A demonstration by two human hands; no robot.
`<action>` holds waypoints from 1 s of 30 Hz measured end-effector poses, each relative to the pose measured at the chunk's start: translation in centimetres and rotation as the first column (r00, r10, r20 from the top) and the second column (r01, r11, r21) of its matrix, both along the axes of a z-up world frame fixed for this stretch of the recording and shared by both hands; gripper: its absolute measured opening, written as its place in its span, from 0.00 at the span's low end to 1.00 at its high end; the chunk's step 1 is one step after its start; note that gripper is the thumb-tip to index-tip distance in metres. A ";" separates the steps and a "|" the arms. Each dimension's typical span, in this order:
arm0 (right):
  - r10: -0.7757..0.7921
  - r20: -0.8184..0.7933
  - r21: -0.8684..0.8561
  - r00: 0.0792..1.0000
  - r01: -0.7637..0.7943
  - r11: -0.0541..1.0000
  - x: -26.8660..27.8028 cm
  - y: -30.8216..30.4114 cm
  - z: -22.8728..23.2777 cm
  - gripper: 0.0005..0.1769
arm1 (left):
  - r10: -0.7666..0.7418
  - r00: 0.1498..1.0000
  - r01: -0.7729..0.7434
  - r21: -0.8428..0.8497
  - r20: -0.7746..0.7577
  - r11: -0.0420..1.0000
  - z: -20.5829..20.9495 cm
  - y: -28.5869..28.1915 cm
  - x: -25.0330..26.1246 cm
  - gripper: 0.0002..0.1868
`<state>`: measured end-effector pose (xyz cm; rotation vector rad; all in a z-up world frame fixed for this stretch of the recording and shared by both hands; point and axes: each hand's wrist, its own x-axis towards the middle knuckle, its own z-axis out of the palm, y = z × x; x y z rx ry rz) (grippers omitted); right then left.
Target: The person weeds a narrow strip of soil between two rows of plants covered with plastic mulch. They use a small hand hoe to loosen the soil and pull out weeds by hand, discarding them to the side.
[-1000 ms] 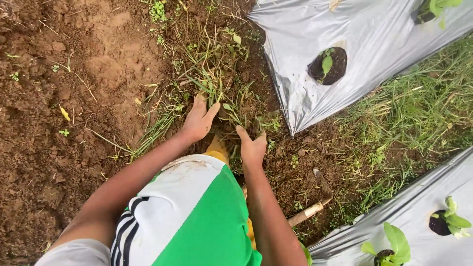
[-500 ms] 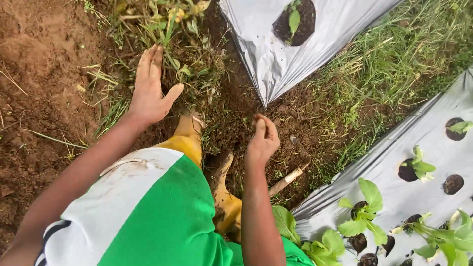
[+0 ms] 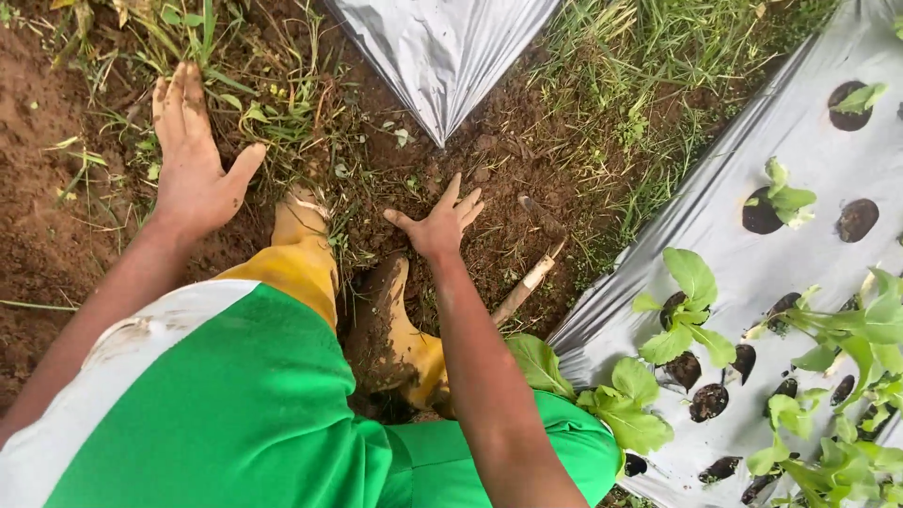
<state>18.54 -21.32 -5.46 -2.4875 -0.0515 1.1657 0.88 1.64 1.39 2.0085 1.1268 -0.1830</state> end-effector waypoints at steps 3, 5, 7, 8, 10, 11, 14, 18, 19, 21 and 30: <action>0.014 0.111 -0.045 0.994 -0.009 0.999 -1.1 -0.8 -1.3 0.72 | -0.002 0.994 -0.002 -0.036 -0.109 0.999 0.1 0.0 0.5 0.51; 0.096 0.182 -0.090 0.979 -0.081 0.993 -0.9 -2.0 -2.1 0.67 | -0.020 0.991 0.014 -0.044 -0.134 0.999 0.1 0.0 0.8 0.50; 0.182 0.240 -0.143 0.954 -0.151 0.978 -1.6 -3.1 -2.8 0.61 | -0.037 0.986 0.028 -0.055 -0.165 0.998 0.1 -0.3 0.5 0.50; 0.229 0.281 -0.125 0.932 -0.201 0.972 -2.0 -3.4 -3.1 0.52 | -0.025 0.991 0.022 -0.026 -0.129 0.999 0.0 -0.4 0.6 0.50; 0.266 0.325 -0.110 0.908 -0.243 0.964 -2.9 -3.7 -3.1 0.44 | -0.023 0.996 0.023 0.003 -0.089 1.000 -0.1 -0.6 0.7 0.50; 0.221 0.296 -0.078 0.929 -0.208 0.975 -3.5 -3.6 -2.7 0.41 | -0.019 0.995 0.019 -0.006 -0.094 1.000 -0.3 -0.7 0.8 0.50; 0.191 0.243 -0.006 0.951 -0.195 0.981 -4.4 -2.7 -2.1 0.39 | 0.000 0.994 -0.001 -0.006 -0.113 1.000 0.0 -0.5 0.9 0.51; 0.283 -0.014 0.071 0.959 -0.281 0.957 -5.8 -0.5 3.0 0.75 | 0.000 0.993 -0.003 -0.025 -0.119 1.000 0.2 -0.5 0.7 0.52; 0.288 -0.013 0.072 0.958 -0.286 0.956 -6.1 -0.1 4.0 0.75 | 0.005 0.993 -0.008 -0.024 -0.119 1.000 0.3 -0.8 0.7 0.52; 0.182 -0.122 0.044 0.976 -0.178 0.983 -6.3 1.7 5.5 0.81 | 0.008 0.987 -0.017 -0.056 -0.162 0.998 0.4 -0.6 0.9 0.51; 0.177 -0.024 -0.124 0.984 -0.179 0.976 -5.2 5.2 7.4 0.75 | -0.127 0.987 0.126 -0.013 -0.097 0.992 4.6 -0.1 1.9 0.54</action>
